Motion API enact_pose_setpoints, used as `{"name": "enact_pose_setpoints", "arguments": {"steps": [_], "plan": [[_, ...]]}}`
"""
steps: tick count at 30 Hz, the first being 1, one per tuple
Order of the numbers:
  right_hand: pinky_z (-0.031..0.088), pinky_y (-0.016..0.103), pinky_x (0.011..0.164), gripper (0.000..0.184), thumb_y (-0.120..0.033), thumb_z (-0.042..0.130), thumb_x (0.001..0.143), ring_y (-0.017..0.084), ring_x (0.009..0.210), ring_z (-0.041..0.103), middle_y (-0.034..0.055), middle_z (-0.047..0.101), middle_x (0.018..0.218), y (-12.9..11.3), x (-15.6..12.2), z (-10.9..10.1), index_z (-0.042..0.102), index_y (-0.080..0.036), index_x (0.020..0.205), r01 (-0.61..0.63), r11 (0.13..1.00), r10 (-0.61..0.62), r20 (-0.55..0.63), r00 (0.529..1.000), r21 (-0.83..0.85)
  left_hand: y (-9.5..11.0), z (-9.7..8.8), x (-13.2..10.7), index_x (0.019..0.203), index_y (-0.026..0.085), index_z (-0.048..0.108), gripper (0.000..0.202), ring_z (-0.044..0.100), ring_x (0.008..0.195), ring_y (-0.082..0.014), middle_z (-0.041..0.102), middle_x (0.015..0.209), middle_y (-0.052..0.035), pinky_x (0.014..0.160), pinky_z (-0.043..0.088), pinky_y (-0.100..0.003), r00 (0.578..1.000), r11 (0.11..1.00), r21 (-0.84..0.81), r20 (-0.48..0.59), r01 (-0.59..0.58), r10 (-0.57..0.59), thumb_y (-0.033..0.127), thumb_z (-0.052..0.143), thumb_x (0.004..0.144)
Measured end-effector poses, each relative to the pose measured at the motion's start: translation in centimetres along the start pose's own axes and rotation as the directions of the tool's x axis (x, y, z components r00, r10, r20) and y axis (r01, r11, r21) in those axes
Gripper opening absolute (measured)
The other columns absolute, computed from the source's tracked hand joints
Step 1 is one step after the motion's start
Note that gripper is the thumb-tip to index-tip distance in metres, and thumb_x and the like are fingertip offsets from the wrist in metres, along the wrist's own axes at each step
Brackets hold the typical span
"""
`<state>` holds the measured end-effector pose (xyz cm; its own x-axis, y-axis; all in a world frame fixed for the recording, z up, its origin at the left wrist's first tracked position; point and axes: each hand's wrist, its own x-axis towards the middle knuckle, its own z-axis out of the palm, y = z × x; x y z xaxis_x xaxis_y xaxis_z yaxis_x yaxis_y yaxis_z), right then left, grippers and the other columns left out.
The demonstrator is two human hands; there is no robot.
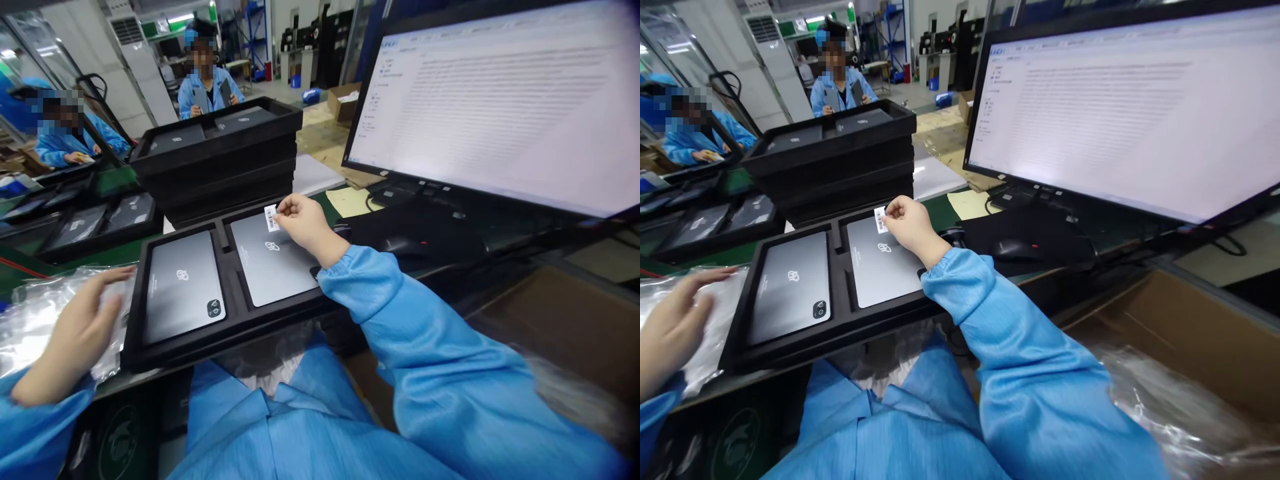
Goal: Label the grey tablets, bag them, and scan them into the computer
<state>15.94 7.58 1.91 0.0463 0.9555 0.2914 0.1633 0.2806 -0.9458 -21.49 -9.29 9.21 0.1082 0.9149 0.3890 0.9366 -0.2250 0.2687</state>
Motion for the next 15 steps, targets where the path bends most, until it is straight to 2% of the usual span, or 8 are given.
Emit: {"name": "enact_pose_setpoints", "arguments": {"steps": [1,2,4,5,6,9,12,15], "plan": [[0.049,0.026,0.068,0.023,-0.028,0.075,0.073,0.014,0.07,0.059,-0.0028,0.062,0.076,0.0,0.1,-0.1,0.056,-0.021,0.083,0.016,1.0,-0.015,-0.038,0.999,0.027,3.3,1.0,1.2,0.098,0.021,0.066,0.047,0.07,0.112,-0.0321,0.075,0.117,-0.0124,0.1,0.053,-0.048,0.98,0.983,-0.031,0.076,-0.18,0.182,0.064,0.045,0.1],[0.049,0.026,0.067,0.026,-0.032,0.075,0.073,0.013,0.07,0.059,-0.0031,0.061,0.076,0.0,0.2,-0.2,0.054,-0.022,0.084,0.024,0.998,-0.021,-0.076,0.997,0.049,6.8,2.4,2.3,0.094,0.021,0.068,0.043,0.07,0.106,-0.029,0.076,0.111,-0.0106,0.099,0.053,-0.045,0.913,0.936,-0.089,0.206,-0.34,0.352,0.058,0.045,0.102],[0.048,0.026,0.064,0.031,-0.038,0.075,0.071,0.013,0.067,0.056,-0.0043,0.058,0.074,-0.3,0.1,-0.3,0.051,-0.023,0.083,0.025,0.995,-0.008,-0.165,0.986,0.096,13.5,5.9,4.7,0.103,0.019,0.071,0.036,0.069,0.103,-0.0263,0.075,0.109,-0.0114,0.1,0.052,-0.042,0.676,0.81,-0.232,0.456,-0.538,0.58,0.047,0.048,0.105],[0.047,0.026,0.062,0.033,-0.041,0.075,0.07,0.013,0.065,0.055,-0.0049,0.056,0.073,-0.4,-0.2,-0.4,0.05,-0.023,0.083,0.025,0.991,0.002,-0.211,0.977,0.128,16.3,7.7,6.0,0.107,0.018,0.071,0.035,0.068,0.104,-0.0264,0.074,0.109,-0.0127,0.104,0.05,-0.044,0.614,0.772,-0.25,0.487,-0.584,0.621,0.045,0.05,0.104],[0.046,0.026,0.06,0.035,-0.044,0.075,0.069,0.013,0.063,0.054,-0.0055,0.055,0.071,-0.6,-0.5,-0.6,0.049,-0.023,0.083,0.029,0.986,0.013,-0.25,0.968,0.165,18.5,9.3,7.2,0.11,0.018,0.072,0.033,0.067,0.105,-0.0266,0.073,0.113,-0.0133,0.106,0.049,-0.046,0.601,0.758,-0.226,0.49,-0.612,0.632,0.046,0.055,0.103],[0.045,0.027,0.056,0.04,-0.051,0.073,0.068,0.013,0.058,0.053,-0.0063,0.053,0.068,-0.6,-2.3,-1.5,0.049,-0.024,0.084,0.061,0.971,0.012,-0.3,0.954,0.233,21.6,12.4,9.5,0.119,0.018,0.069,0.034,0.064,0.114,-0.0251,0.067,0.125,-0.0139,0.106,0.052,-0.046,0.661,0.754,-0.152,0.392,-0.639,0.64,0.046,0.062,0.102],[0.05,0.029,0.058,0.04,-0.051,0.075,0.067,0.015,0.06,0.057,-0.0038,0.057,0.07,0.0,-4.1,-3.3,0.051,-0.024,0.084,0.119,0.978,-0.06,-0.319,0.946,0.17,21.6,13.3,9.8,0.126,0.019,0.067,0.035,0.063,0.117,-0.0235,0.063,0.133,-0.0136,0.104,0.054,-0.045,0.698,0.758,-0.123,0.319,-0.64,0.641,0.045,0.061,0.103],[0.052,0.029,0.058,0.037,-0.046,0.076,0.068,0.016,0.064,0.061,-0.0011,0.061,0.074,0.1,-4.4,-5.0,0.052,-0.023,0.084,0.139,0.982,-0.071,-0.432,0.899,0.13,21.2,13.4,9.7,0.127,0.019,0.066,0.036,0.062,0.118,-0.0241,0.062,0.134,-0.0139,0.105,0.054,-0.046,0.736,0.775,-0.115,0.252,-0.621,0.628,0.046,0.061,0.103]]}}
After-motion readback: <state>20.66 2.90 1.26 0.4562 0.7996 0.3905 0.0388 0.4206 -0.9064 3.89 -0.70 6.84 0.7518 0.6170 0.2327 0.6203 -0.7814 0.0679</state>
